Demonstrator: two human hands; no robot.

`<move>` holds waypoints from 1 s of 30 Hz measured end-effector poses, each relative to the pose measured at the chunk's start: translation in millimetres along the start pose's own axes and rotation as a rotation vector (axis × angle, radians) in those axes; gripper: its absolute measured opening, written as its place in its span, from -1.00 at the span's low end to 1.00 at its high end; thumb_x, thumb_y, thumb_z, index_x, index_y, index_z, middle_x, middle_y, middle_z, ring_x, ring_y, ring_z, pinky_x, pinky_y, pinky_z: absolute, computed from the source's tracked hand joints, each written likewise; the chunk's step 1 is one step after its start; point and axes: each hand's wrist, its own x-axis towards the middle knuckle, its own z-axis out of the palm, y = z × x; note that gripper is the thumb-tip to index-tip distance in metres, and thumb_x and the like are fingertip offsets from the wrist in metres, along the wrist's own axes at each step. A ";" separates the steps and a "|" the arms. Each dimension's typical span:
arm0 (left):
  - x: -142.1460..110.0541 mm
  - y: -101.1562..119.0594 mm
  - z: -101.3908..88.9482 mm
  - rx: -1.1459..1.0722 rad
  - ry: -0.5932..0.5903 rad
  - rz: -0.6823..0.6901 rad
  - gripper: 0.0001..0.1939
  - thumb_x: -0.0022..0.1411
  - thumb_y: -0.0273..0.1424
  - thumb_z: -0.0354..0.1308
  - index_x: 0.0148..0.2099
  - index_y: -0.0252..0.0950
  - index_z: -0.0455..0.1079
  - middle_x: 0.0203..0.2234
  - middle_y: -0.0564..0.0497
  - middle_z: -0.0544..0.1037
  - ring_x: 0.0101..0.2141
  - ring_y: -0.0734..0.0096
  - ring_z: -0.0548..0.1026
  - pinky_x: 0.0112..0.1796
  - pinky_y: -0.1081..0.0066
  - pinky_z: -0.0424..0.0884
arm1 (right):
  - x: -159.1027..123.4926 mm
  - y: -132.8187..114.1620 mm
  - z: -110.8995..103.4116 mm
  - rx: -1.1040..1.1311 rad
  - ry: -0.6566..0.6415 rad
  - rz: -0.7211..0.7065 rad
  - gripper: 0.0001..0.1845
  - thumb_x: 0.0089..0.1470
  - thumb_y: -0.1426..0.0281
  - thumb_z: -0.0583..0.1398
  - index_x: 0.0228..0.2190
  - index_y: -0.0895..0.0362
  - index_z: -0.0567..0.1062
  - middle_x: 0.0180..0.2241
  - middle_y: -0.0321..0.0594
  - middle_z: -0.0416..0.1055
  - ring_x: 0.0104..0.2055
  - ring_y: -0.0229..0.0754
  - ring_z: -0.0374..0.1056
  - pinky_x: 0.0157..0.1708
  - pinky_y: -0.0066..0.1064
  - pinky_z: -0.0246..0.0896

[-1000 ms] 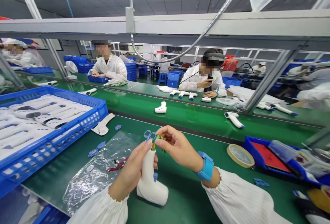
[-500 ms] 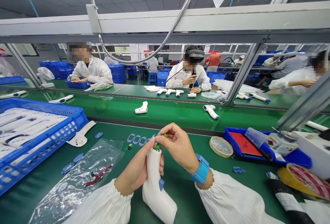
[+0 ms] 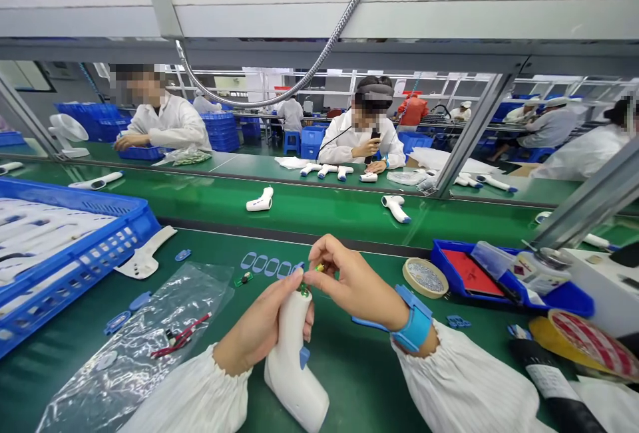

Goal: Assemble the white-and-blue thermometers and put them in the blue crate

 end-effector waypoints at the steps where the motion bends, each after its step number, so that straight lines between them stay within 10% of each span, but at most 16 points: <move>1: 0.1 -1.0 -1.3 0.022 -0.020 -0.003 -0.61 0.11 -0.06 0.09 -0.42 -0.33 0.31 -0.66 0.03 0.44 -0.66 0.49 0.37 -0.55 0.45 0.37 | 0.3 0.6 -0.2 0.037 -0.031 0.000 -0.83 0.05 0.43 0.15 -0.34 0.09 0.20 -0.48 -0.39 0.31 -0.48 -0.31 0.20 -0.47 -0.45 0.11; 11: -5.2 1.7 1.7 -0.029 0.008 -0.011 -0.45 0.03 0.11 0.03 -0.46 -0.35 0.34 -0.69 0.02 0.41 -0.67 0.50 0.37 -0.56 0.46 0.37 | -0.6 9.5 27.9 0.081 0.224 -0.010 -0.70 -0.04 0.26 0.26 -0.46 0.07 0.21 -0.59 -0.42 0.26 -0.58 -0.32 0.14 -0.56 -0.48 0.07; 19: -7.2 6.1 1.4 -0.065 0.065 0.092 -0.58 0.10 -0.01 0.07 -0.45 -0.31 0.30 -0.69 0.07 0.40 -0.66 0.50 0.35 -0.55 0.46 0.33 | -2.2 6.6 32.4 0.110 0.297 -0.135 -0.72 0.20 0.24 0.01 -0.43 0.09 0.41 -0.36 -0.22 0.38 -0.26 -0.18 0.29 -0.19 -0.32 0.16; 25: -13.3 3.6 1.1 0.282 0.163 0.523 -0.63 0.17 -0.06 0.00 -0.32 -0.28 0.37 -0.53 0.06 0.45 -0.47 0.44 0.39 -0.45 0.49 0.31 | -4.6 0.8 48.5 0.638 -0.053 0.233 -0.55 0.10 0.02 0.07 -0.09 0.03 0.32 -0.20 -0.21 0.32 -0.25 -0.22 0.27 -0.38 -0.44 0.21; 30: -13.3 3.9 -4.1 0.362 0.252 0.614 -0.50 0.14 0.02 -0.04 -0.39 -0.30 0.46 -0.50 -0.01 0.51 -0.47 0.36 0.43 -0.52 0.47 0.27 | -6.2 3.2 52.4 0.850 -0.212 0.211 -0.57 0.01 0.14 0.22 -0.06 -0.06 0.37 -0.04 -0.25 0.26 -0.12 -0.21 0.22 -0.23 -0.44 0.16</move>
